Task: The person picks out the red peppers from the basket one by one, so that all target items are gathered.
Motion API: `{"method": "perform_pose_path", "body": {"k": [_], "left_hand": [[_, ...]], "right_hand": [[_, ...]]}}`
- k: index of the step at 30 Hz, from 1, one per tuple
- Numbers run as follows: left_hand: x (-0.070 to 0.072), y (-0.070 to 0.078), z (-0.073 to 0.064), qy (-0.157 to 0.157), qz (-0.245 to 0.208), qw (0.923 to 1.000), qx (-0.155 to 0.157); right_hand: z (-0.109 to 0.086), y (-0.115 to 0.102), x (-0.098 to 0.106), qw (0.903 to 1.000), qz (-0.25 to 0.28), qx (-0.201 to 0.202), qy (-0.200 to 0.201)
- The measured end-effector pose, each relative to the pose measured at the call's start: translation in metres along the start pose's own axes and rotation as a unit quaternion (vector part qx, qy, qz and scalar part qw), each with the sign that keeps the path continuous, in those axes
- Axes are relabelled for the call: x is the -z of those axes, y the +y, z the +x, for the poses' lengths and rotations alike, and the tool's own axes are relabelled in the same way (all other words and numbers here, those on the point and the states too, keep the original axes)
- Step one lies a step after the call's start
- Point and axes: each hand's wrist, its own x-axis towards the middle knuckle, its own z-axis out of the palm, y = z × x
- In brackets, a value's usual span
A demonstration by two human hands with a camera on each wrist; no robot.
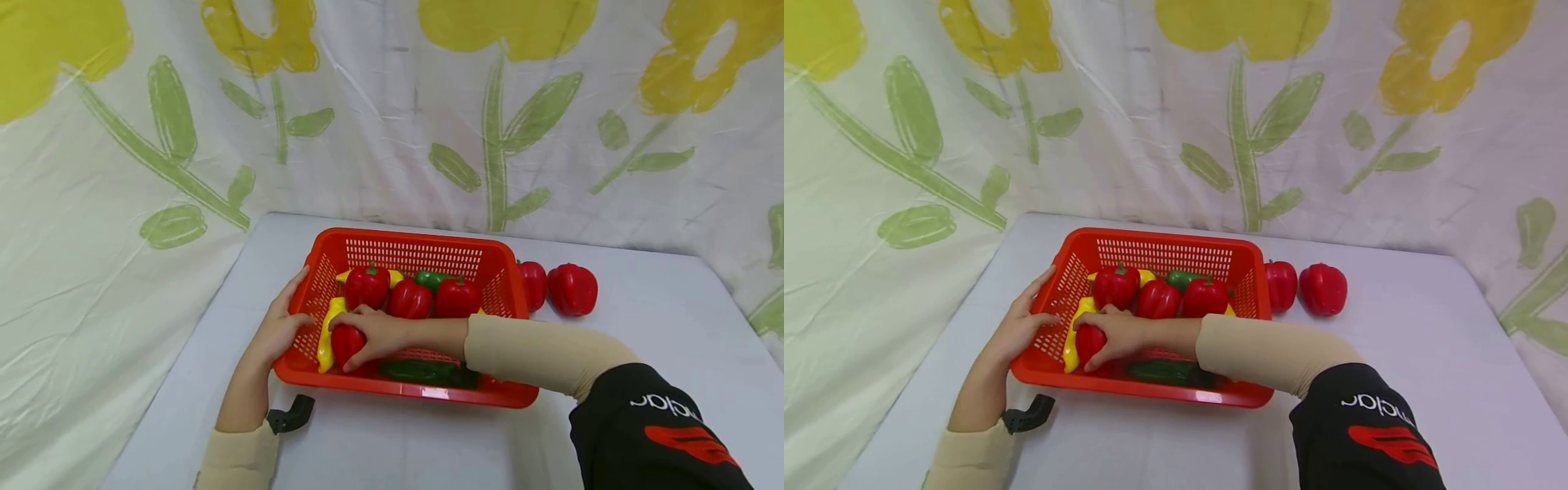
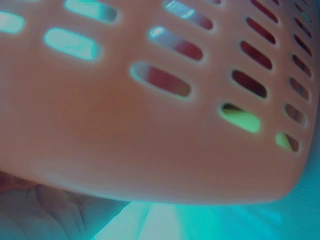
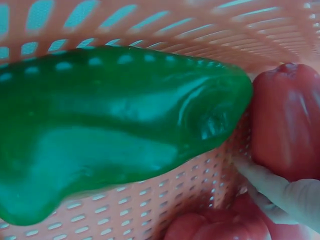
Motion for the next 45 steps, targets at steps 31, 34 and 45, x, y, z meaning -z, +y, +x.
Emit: {"method": "perform_pose_path", "body": {"k": [31, 34, 45], "left_hand": [[0.000, -0.001, 0.001, 0.003, -0.003, 1.0000, -0.004], [0.000, -0.002, 0.001, 0.003, -0.003, 1.0000, -0.005], [0.000, -0.001, 0.001, 0.003, -0.007, 1.0000, 0.001]], "right_hand": [[-0.002, 0.000, 0.013, 0.9950, 0.080, -0.006, -0.059], [-0.004, 0.000, 0.015, 0.9941, 0.087, -0.004, -0.064], [-0.016, -0.005, 0.028, 0.9926, 0.095, 0.000, -0.076]]}}
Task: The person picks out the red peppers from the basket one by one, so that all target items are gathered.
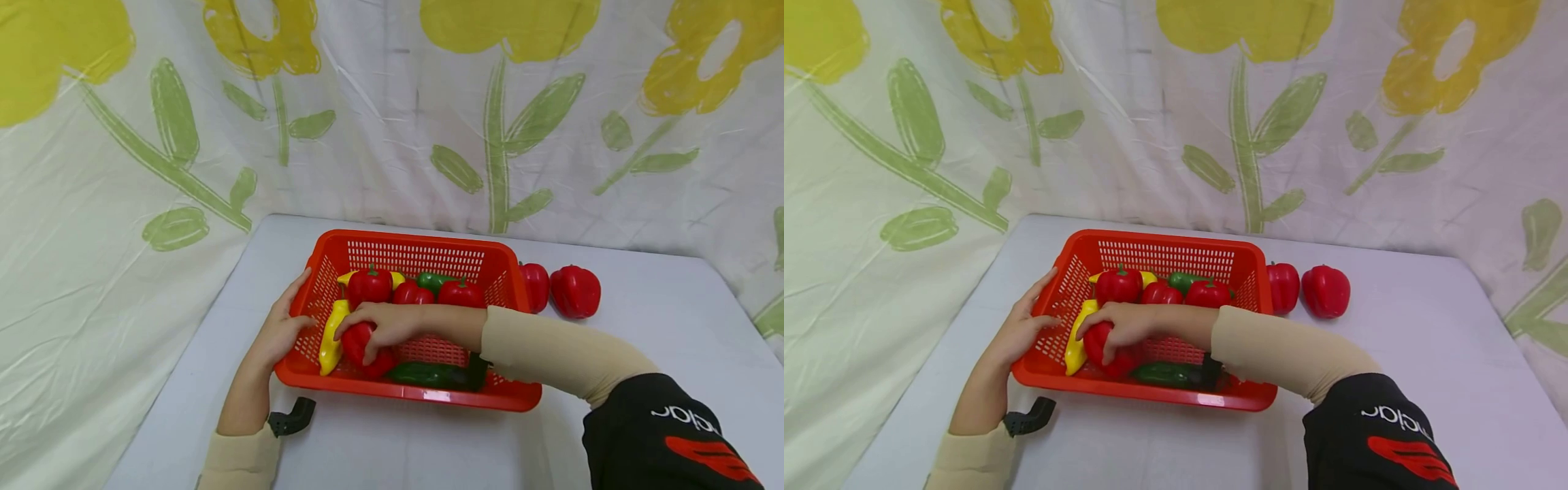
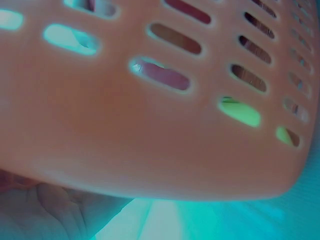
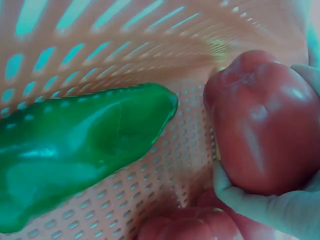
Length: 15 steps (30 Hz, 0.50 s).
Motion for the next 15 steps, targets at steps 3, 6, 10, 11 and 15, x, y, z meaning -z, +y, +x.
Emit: {"method": "perform_pose_path", "body": {"k": [3, 6, 10, 11, 15], "left_hand": [[0.000, 0.000, 0.000, 0.001, 0.001, 1.0000, 0.002], [0.000, -0.001, 0.000, 0.002, 0.004, 1.0000, 0.002], [-0.001, -0.002, 0.001, 0.003, 0.007, 1.0000, 0.002], [-0.001, -0.002, 0.002, 0.003, 0.008, 1.0000, 0.003], [-0.001, -0.001, 0.002, 0.004, 0.008, 0.9999, 0.006]], "right_hand": [[-0.003, -0.001, 0.001, 1.0000, 0.003, -0.001, -0.004], [-0.007, -0.003, 0.001, 1.0000, 0.007, 0.002, -0.004], [-0.013, -0.005, 0.003, 0.9999, 0.006, 0.012, -0.001], [-0.014, -0.005, 0.004, 0.9999, 0.005, 0.014, -0.002], [-0.020, -0.007, 0.008, 0.9997, 0.004, 0.022, -0.002]]}}
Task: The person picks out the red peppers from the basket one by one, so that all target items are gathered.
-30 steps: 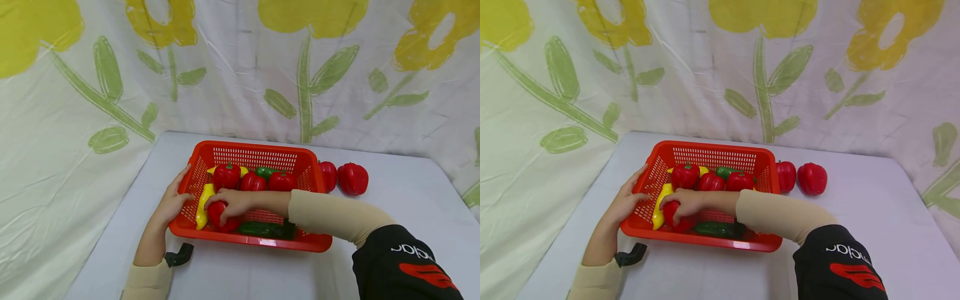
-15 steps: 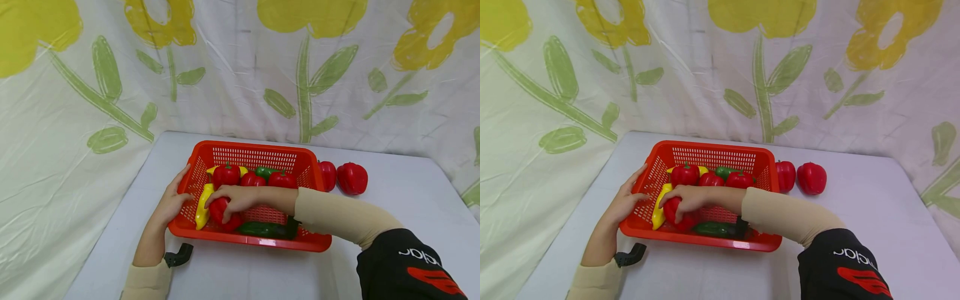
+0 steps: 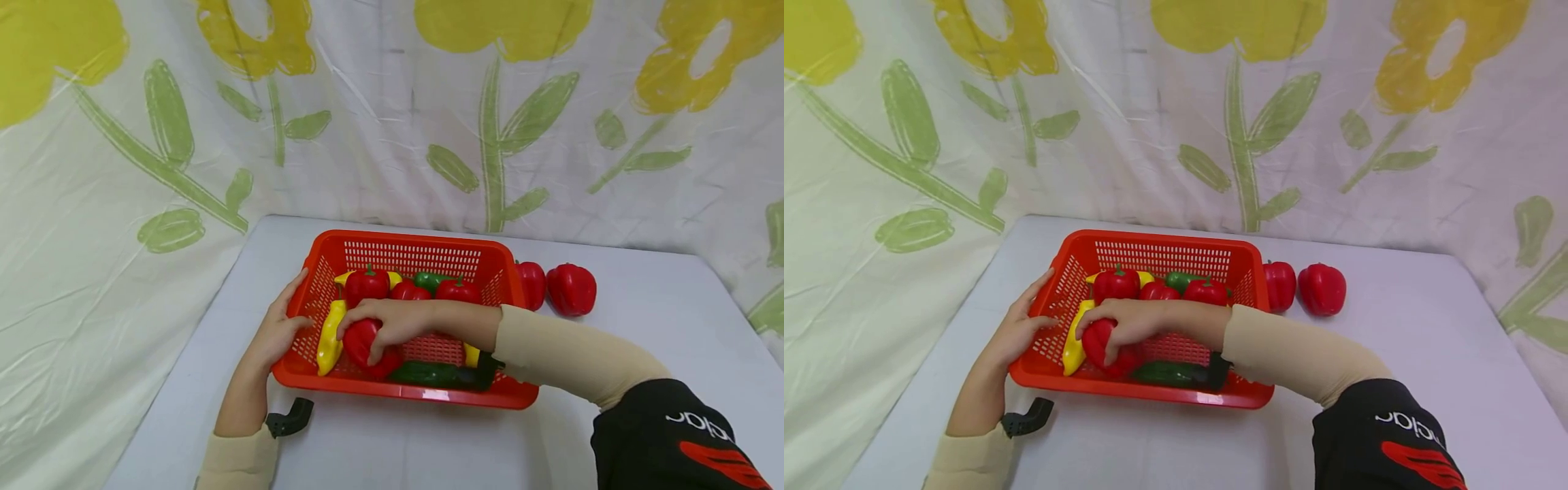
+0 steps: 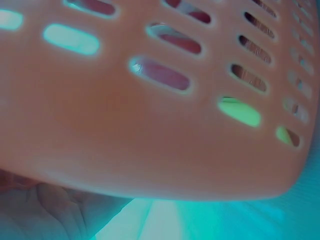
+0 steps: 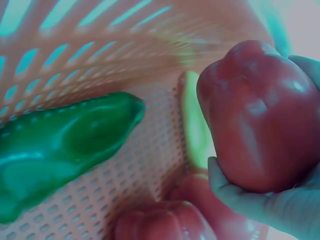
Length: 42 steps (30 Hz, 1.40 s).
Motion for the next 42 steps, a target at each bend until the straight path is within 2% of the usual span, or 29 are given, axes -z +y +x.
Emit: {"method": "perform_pose_path", "body": {"k": [8, 19, 28, 35, 42], "left_hand": [[0.000, 0.002, -0.002, -0.002, -0.004, 1.0000, -0.002], [0.001, 0.004, -0.002, 0.002, 0.002, 1.0000, 0.004], [0.000, 0.001, 0.000, 0.002, -0.001, 1.0000, 0.005], [0.001, 0.001, -0.001, 0.000, -0.001, 1.0000, 0.002], [0.000, 0.002, -0.001, 0.000, 0.001, 1.0000, 0.004]], "right_hand": [[-0.014, -0.006, 0.007, 0.9997, 0.022, 0.008, 0.005], [-0.034, -0.013, 0.016, 0.9982, 0.036, 0.045, 0.018], [-0.051, -0.014, 0.016, 0.9967, 0.032, 0.061, 0.042], [-0.063, -0.010, 0.015, 0.9941, 0.057, 0.079, 0.049], [-0.074, -0.005, 0.007, 0.9888, 0.066, 0.120, 0.059]]}}
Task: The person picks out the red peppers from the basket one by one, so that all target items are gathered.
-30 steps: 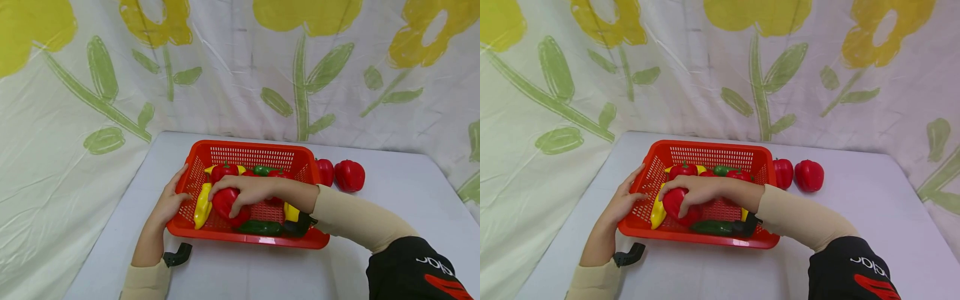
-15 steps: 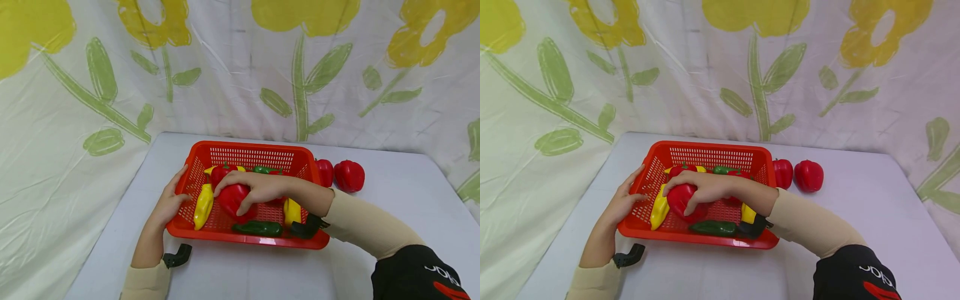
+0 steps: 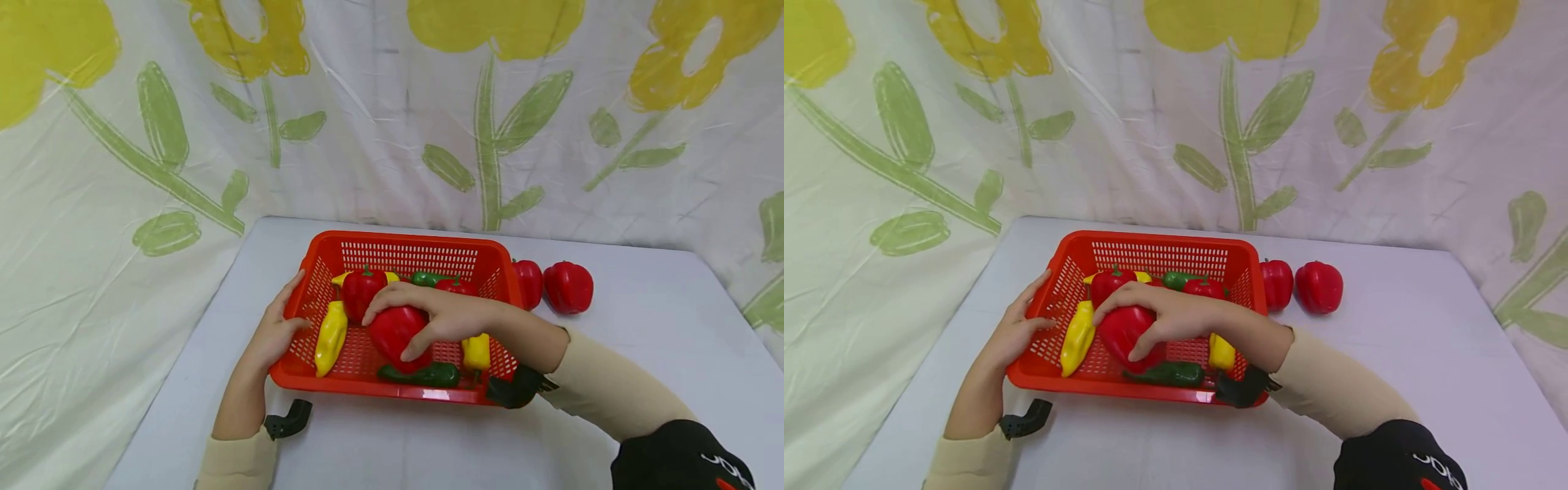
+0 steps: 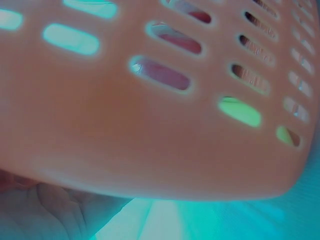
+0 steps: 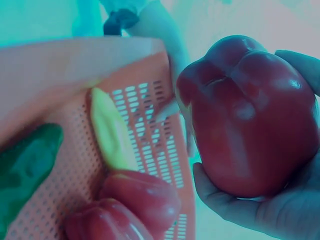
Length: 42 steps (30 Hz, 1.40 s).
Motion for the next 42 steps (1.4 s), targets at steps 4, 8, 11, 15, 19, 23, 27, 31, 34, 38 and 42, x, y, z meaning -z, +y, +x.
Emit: {"method": "perform_pose_path", "body": {"k": [4, 8, 11, 15, 19, 23, 27, 31, 34, 38, 42], "left_hand": [[0.000, 0.000, 0.000, 0.000, 0.004, 1.0000, 0.002], [0.000, 0.001, 0.000, 0.000, 0.004, 1.0000, 0.001], [0.000, 0.002, -0.001, -0.003, 0.001, 1.0000, 0.000], [0.000, 0.002, -0.001, -0.004, -0.003, 1.0000, 0.001], [0.000, 0.002, 0.000, -0.002, -0.002, 1.0000, 0.002], [0.000, 0.001, 0.000, 0.000, -0.003, 1.0000, 0.002], [-0.001, 0.001, -0.001, 0.000, -0.005, 1.0000, 0.001], [-0.001, 0.000, 0.000, -0.001, -0.005, 1.0000, 0.001], [0.000, 0.000, 0.001, -0.002, -0.005, 1.0000, 0.001], [-0.001, 0.001, 0.000, -0.002, -0.004, 1.0000, -0.002], [-0.001, 0.001, 0.000, -0.003, -0.003, 1.0000, -0.001]], "right_hand": [[-0.007, 0.001, -0.005, 0.9999, -0.005, 0.014, 0.003], [-0.014, 0.002, -0.008, 0.9997, -0.007, 0.022, 0.011], [-0.020, 0.003, -0.010, 0.9994, -0.006, 0.029, 0.019], [-0.029, 0.006, -0.011, 0.9988, 0.001, 0.037, 0.033], [-0.038, 0.008, -0.013, 0.9978, 0.005, 0.042, 0.050], [-0.048, 0.011, -0.013, 0.9966, 0.007, 0.049, 0.066], [-0.059, 0.014, -0.013, 0.9947, 0.022, 0.060, 0.081], [-0.068, 0.016, -0.013, 0.9919, 0.041, 0.068, 0.099], [-0.073, 0.021, -0.013, 0.9892, 0.049, 0.089, 0.106], [-0.081, 0.028, -0.015, 0.9848, 0.062, 0.111, 0.117], [-0.090, 0.034, -0.016, 0.9797, 0.076, 0.126, 0.136]]}}
